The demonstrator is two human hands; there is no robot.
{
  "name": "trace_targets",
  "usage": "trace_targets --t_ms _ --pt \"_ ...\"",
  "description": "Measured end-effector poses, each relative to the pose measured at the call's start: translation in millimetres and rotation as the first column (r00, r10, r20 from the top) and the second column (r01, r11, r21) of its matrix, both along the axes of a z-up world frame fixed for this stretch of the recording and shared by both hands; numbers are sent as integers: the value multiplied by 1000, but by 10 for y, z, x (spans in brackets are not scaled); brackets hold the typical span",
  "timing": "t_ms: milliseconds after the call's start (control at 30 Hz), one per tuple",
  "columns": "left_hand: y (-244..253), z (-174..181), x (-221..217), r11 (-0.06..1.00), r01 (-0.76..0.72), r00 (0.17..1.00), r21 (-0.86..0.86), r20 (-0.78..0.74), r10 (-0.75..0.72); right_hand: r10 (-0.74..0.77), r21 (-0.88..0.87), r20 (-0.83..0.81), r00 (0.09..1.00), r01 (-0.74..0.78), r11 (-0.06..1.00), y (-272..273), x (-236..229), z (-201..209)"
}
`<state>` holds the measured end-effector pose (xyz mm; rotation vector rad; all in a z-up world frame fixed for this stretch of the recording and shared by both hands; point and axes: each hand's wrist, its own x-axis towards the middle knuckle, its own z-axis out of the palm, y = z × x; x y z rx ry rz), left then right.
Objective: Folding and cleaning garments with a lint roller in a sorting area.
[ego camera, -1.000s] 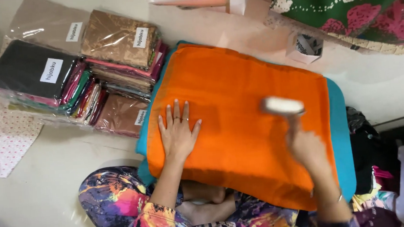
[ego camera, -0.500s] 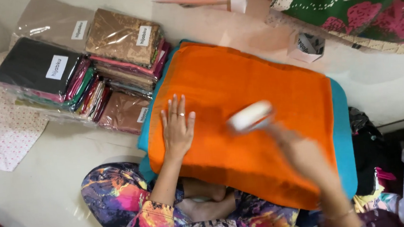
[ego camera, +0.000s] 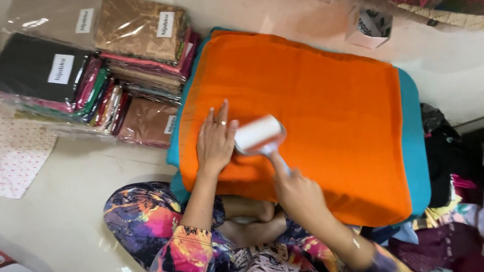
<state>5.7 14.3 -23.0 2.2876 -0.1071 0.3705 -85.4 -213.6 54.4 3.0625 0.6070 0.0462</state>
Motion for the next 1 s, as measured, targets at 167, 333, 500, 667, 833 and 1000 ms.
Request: trace_targets --t_ms 167,333,500,667,833,1000 --pt "-124 223 -28 916 -1 979 402 -188 83 -215 -225 64 975 224 948 -912 -189 -180" --pt "-116 194 -24 916 20 975 400 -211 72 -441 -92 191 877 463 881 -1839 931 -473" --pt "-106 231 -33 917 29 967 398 -245 76 -511 40 315 800 527 849 -2563 2052 -894" --pt "-109 242 -32 917 28 962 398 -261 84 -543 81 217 811 539 838 -2312 1388 -792" --pt "-125 171 -7 894 4 971 447 -217 104 -539 -27 103 836 544 839 -2503 176 -396" --pt "-140 99 -13 865 -54 984 499 -121 131 -553 89 244 797 549 831 -3079 138 610"
